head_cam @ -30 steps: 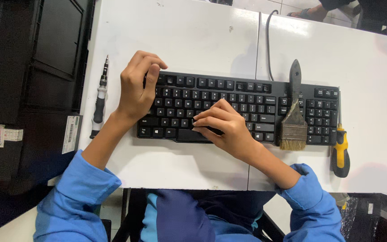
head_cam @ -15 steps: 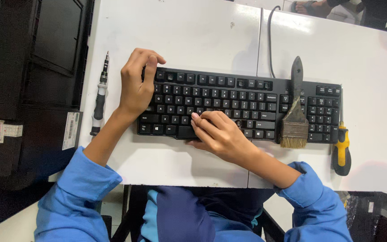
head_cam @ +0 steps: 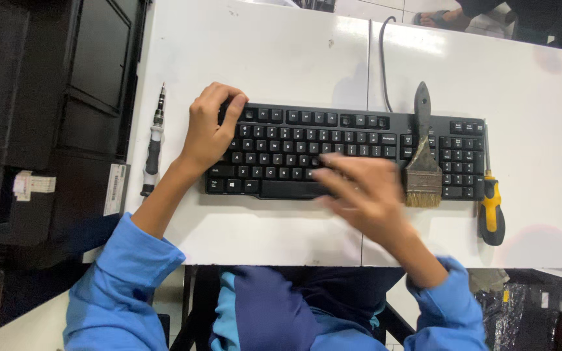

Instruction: The person removes individual keycaps from a black keyboard using a screwdriver and their fingers, then brushes the keycaps and the keyboard surface with a brush. The person repeats this process for several keys.

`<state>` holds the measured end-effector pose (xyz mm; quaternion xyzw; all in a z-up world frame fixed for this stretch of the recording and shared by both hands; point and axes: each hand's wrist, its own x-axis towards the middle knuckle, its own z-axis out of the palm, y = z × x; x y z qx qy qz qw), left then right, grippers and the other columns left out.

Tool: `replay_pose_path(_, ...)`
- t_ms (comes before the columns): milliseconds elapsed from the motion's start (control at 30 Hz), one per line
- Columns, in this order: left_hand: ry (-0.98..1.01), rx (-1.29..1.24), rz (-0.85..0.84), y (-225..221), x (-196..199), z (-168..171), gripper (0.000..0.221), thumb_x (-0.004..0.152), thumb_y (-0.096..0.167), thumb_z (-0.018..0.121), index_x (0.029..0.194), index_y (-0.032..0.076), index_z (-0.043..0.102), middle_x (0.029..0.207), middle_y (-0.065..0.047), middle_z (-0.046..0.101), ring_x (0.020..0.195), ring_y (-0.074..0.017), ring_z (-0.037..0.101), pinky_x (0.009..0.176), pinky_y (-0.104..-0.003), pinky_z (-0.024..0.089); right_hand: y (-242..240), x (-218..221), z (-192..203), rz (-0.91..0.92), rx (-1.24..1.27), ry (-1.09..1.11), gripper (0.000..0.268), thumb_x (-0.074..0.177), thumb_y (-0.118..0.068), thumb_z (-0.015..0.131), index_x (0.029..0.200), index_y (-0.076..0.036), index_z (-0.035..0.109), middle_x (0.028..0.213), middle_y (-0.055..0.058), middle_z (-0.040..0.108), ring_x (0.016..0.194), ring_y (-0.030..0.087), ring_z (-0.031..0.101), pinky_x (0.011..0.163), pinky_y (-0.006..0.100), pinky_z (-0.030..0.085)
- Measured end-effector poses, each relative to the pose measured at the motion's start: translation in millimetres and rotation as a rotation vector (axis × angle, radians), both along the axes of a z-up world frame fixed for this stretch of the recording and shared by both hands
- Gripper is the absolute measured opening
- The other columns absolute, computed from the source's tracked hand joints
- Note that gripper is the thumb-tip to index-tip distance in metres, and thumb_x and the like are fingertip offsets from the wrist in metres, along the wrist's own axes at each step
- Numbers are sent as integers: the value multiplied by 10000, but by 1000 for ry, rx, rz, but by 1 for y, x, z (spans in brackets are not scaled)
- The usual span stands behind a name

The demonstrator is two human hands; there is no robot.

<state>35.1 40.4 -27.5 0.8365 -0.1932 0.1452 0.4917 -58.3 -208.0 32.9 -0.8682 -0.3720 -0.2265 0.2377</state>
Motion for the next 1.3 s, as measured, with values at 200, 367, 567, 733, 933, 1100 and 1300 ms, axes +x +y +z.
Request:
replay_pose_path(200, -52, 76, -15, -1, -5, 5, 132, 896, 185, 492, 867, 66, 541, 845, -55, 557, 818, -223, 506, 748, -340, 357, -154, -44, -32, -923, -192, -12, 304, 936, 26, 540, 1228, 106, 569, 1085, 271, 499, 949, 399, 427, 780, 507, 359)
replay_pose_path(367, -49, 52, -22, 0, -5, 2, 152, 911, 190, 470, 874, 60, 540, 847, -60, 547, 808, -217, 490, 745, -331, 362, -174, -57, -54, -1063, -200, 286, 336, 1020, -116, 377, 1236, 91, 529, 1062, 264, 467, 963, 409, 403, 749, 522, 367)
replay_pose_path(567, -27, -52, 9, 1, -8, 3, 209, 928, 211, 427, 897, 42, 546, 883, -70, 551, 855, -210, 501, 767, -313, 386, -202, -63, -66, -1006, -88, 319, 236, 1035, -123, 450, 1141, 63, 549, 979, 226, 523, 854, 353, 477, 742, 466, 374)
replay_pose_path(733, -34, -73, 13, 3, -7, 0, 207, 926, 218, 435, 889, 46, 543, 887, -72, 541, 855, -210, 494, 761, -315, 389, -216, -73, -71, -1050, -8, 320, 233, 1056, -133, 470, 1040, 85, 551, 959, 247, 554, 865, 376, 503, 746, 458, 367)
replay_pose_path(933, 187, 163, -249, 20, -10, 7, 518, 780, 297, 611, 1199, 75, 402, 1210, -142, 310, 1174, -318, 300, 986, -467, 257, -125, -100, -12, -979, 373, 345, 191, 1100, -87, 210, 1083, 60, 331, 871, 220, 534, 528, 271, 542, 416, 279, 354)
replay_pose_path(1100, 190, 321, -300, 18, -20, 22, 1032, 524, 587, 767, 1313, 127, 287, 1349, -222, 140, 1301, -417, 72, 1023, -585, 101, -47, -104, -25, -665, 1, 768, 260, 870, -195, 457, 1123, -148, 491, 850, 59, 671, 630, 178, 662, 637, 315, 493)
replay_pose_path(1300, 129, 492, -252, 15, -26, 15, 1155, 439, 690, 769, 1331, 145, 276, 1367, -228, 124, 1296, -424, 35, 1011, -602, 90, 4, -92, -14, -503, -377, 371, 325, 849, -201, 547, 1170, -236, 512, 803, -4, 514, 582, 199, 526, 422, 335, 422)
